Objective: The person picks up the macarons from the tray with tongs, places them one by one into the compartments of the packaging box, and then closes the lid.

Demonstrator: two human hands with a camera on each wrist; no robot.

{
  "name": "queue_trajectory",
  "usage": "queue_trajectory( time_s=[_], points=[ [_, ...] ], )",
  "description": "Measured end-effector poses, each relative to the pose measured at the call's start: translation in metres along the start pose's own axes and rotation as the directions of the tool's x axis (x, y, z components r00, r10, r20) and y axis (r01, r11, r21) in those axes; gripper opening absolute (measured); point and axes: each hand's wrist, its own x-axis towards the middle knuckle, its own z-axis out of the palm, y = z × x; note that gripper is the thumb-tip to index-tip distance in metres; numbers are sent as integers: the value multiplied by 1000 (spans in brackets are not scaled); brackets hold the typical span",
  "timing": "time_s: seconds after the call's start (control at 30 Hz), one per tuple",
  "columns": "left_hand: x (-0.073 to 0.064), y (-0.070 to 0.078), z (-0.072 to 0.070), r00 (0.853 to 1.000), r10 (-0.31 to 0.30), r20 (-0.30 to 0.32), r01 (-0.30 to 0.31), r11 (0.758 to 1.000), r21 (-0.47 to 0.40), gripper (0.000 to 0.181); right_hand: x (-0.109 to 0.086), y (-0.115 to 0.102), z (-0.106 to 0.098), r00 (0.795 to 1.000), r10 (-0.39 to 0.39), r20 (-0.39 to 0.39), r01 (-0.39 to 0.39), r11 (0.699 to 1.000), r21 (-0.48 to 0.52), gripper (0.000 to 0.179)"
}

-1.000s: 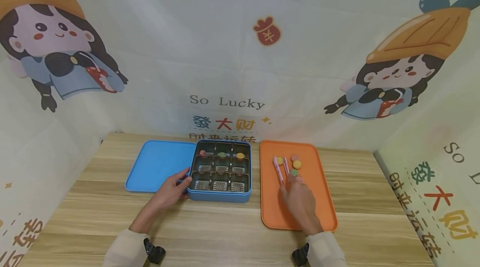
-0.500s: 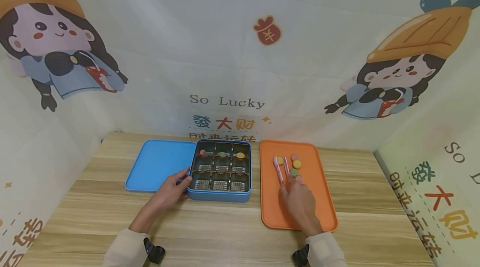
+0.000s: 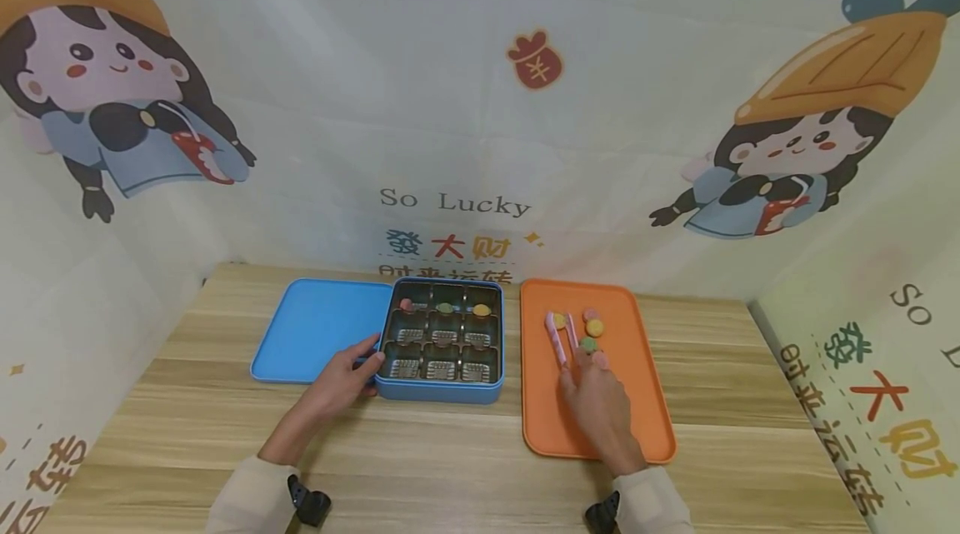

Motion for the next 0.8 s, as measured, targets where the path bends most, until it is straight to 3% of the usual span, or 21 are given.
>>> queue_trajectory(
  time_s=[0.2,0.53,0.8],
  points=[
    [1,-1,0,1000,6,-2,-6,1000,5,54,0,-5,-2,1000,19,21,-19,999,34,24],
    [-1,1,0,1000,4,-1,-4,1000,10,55,-1,-14,-4,999,-43,-3,43,997,63,8],
    [0,1,0,1000,4,-1,-4,1000,-21,54,0,-25,-6,995,-100,-29,102,991,85,10]
  ],
)
